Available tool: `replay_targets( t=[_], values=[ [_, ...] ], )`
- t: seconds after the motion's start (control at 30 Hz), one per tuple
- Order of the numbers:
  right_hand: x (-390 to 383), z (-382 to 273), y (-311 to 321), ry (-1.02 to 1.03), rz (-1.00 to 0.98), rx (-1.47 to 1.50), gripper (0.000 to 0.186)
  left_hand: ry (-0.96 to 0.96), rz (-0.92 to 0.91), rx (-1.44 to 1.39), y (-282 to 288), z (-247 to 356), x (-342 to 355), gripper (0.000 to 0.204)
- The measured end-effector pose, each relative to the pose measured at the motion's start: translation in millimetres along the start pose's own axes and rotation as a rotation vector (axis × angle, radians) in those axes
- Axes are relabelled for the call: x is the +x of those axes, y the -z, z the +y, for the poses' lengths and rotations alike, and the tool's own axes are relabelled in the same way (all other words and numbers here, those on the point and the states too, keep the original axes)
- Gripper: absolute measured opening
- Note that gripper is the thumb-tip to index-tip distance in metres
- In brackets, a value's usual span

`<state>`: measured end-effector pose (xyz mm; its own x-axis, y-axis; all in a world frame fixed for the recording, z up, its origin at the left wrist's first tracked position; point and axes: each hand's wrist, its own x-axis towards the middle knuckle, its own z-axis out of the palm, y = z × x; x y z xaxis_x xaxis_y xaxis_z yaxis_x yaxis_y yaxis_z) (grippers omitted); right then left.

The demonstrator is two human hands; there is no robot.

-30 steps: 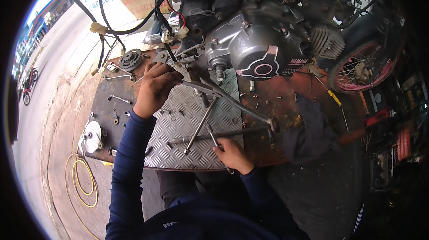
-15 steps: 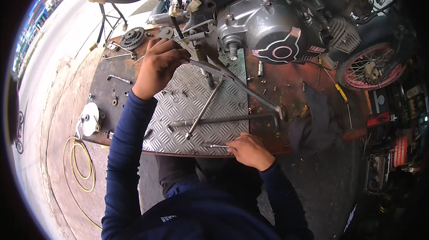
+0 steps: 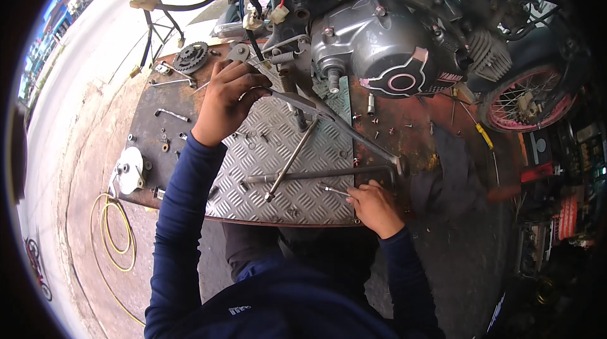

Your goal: Repairing and cleaning parts of a motorcycle engine and frame.

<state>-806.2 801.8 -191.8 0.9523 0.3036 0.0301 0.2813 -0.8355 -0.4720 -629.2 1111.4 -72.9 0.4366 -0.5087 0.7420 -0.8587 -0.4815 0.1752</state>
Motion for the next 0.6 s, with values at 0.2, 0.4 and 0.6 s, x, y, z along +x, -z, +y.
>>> replay_targets(
  t=[0.2, 0.4, 0.6],
  values=[
    [10, 0, -12, 0.038, 0.098, -0.017, 0.026, 0.028, 0.085, -0.017, -6, 0, -10, 0.020],
    [100, -63, 16, -0.087, 0.392, 0.649, 0.046, 0.063, 0.140, -0.032, -10, 2, -16, 0.021],
    [149, -77, 25, 0.254, 0.769, 0.437, 0.019, 0.101, 0.166, -0.163, 1, 1, -7, 0.019]
  ],
)
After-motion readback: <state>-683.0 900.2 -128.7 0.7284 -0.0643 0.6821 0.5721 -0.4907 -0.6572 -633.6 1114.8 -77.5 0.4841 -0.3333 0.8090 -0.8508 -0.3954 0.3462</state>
